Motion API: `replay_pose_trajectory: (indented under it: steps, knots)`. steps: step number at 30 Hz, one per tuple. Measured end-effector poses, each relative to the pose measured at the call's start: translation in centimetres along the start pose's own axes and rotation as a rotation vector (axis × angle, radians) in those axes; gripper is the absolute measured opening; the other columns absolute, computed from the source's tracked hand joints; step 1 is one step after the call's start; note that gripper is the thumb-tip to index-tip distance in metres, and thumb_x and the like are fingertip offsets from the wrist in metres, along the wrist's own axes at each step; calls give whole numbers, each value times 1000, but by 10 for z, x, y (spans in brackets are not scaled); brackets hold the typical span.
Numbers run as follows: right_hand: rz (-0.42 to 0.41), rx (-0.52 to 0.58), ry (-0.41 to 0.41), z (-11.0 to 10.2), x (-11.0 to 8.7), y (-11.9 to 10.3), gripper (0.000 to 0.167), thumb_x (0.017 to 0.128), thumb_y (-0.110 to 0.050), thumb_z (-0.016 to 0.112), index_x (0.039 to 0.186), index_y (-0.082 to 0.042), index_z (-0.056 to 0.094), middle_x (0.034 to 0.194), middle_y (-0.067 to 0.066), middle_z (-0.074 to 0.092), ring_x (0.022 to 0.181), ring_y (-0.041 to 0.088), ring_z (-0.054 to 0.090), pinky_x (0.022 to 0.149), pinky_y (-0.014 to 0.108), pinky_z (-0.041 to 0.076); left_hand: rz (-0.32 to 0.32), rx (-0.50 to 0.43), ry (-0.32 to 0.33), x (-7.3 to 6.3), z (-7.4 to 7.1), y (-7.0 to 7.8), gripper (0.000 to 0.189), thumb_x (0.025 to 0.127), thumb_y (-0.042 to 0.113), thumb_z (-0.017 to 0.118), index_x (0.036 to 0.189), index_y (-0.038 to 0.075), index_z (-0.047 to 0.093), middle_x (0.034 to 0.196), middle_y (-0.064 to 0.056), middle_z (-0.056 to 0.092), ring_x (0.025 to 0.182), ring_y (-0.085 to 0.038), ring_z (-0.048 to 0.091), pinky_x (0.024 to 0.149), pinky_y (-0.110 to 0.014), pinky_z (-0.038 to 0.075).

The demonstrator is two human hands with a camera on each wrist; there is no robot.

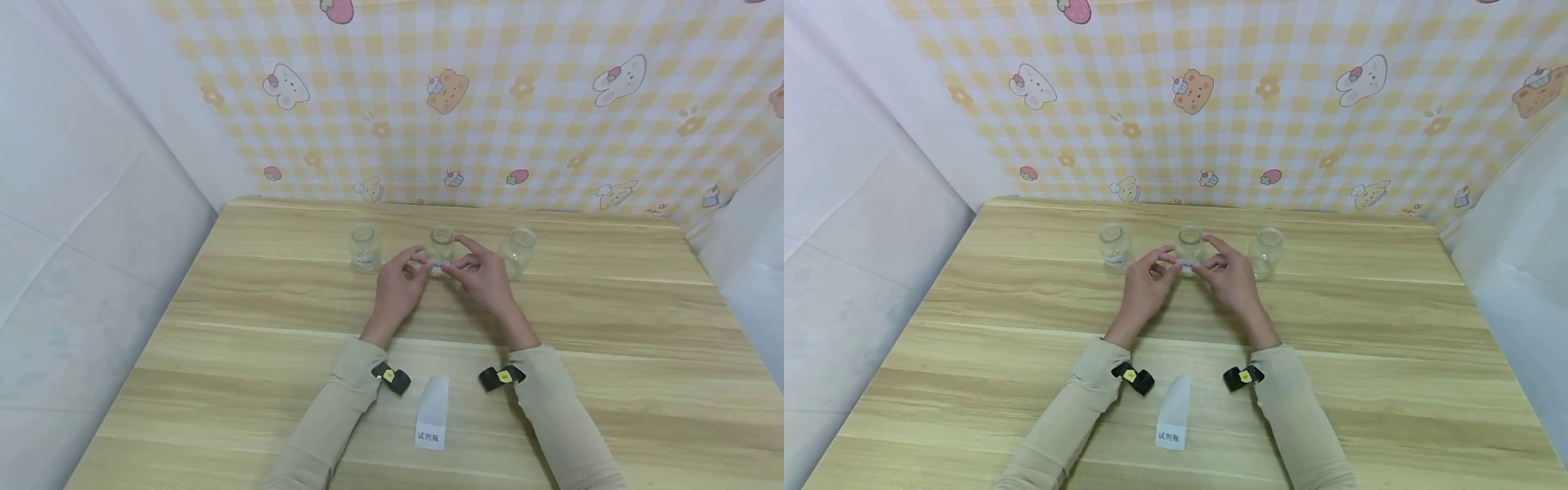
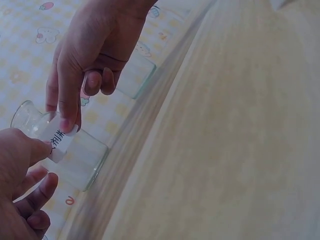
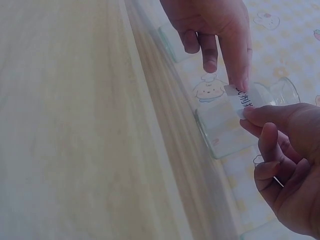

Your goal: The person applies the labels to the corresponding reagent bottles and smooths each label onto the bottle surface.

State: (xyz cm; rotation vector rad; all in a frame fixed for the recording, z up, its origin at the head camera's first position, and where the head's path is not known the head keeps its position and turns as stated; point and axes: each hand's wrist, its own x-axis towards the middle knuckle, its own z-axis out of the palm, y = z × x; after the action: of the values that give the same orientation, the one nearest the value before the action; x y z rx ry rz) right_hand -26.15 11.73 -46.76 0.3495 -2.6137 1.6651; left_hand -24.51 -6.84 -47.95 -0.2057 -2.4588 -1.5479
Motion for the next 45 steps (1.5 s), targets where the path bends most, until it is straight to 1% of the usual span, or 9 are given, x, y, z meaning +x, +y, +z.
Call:
replay_pose_trajectory:
  steps: [6, 11, 18, 21, 28, 33, 38, 45]
  knots:
    - [11, 16, -1, 1, -1, -1, 63, 93, -10, 79, 149, -1, 52, 86, 16, 77, 48, 28, 61, 47, 26, 49, -14, -9, 0, -1, -1, 0, 8, 96, 14, 75, 99, 7, 72, 134, -7, 69, 74, -15, 67, 61, -22, 51]
    - [15, 13, -3, 1, -1, -2, 64, 93, -10, 79, 150, -2, 51, 86, 14, 77, 48, 29, 61, 47, 26, 49, -10, -3, 6, -1, 0, -1, 9, 96, 16, 75, 99, 7, 73, 133, -7, 70, 74, -16, 68, 60, -21, 50]
    - [8, 2, -8, -1, 0, -3, 64, 93, -10, 79, 150, -2, 51, 86, 14, 78, 48, 20, 61, 47, 25, 49, -7, -2, 14, 0, 1, -1, 10, 96, 16, 76, 98, 7, 73, 132, -7, 70, 74, -16, 68, 60, -21, 49]
    - [8, -7, -12, -1, 0, -3, 64, 93, -11, 79, 150, -3, 51, 87, 15, 78, 49, 18, 61, 48, 25, 50, -6, -6, 16, 0, 0, -1, 10, 96, 16, 76, 98, 7, 74, 132, -8, 71, 73, -16, 68, 59, -21, 49]
    - [17, -21, -25, -2, -1, -6, 64, 94, -13, 78, 151, -4, 49, 88, 14, 78, 51, 23, 63, 49, 26, 49, -17, -9, 12, 0, 0, 0, 12, 96, 18, 75, 98, 6, 74, 132, -8, 70, 73, -17, 68, 63, -21, 50]
    - [21, -24, -25, -2, -2, -6, 64, 94, -14, 78, 151, -5, 49, 89, 13, 78, 52, 24, 64, 49, 26, 49, -20, -17, 16, 0, 1, 1, 11, 96, 17, 76, 97, 7, 74, 132, -7, 71, 73, -17, 68, 63, -21, 50]
    - [24, -30, -31, -3, -2, -6, 64, 95, -14, 78, 151, -3, 49, 90, 15, 78, 53, 24, 65, 49, 25, 48, -25, -23, 23, -1, 2, 0, 10, 95, 16, 77, 96, 7, 74, 131, -8, 71, 73, -17, 68, 61, -21, 50]
    - [34, -37, -31, -3, -1, -6, 63, 95, -14, 77, 151, -4, 49, 91, 16, 78, 53, 26, 65, 48, 26, 48, -38, -40, 29, -1, 2, 0, 9, 94, 15, 78, 95, 8, 73, 131, -6, 71, 74, -15, 68, 62, -21, 50]
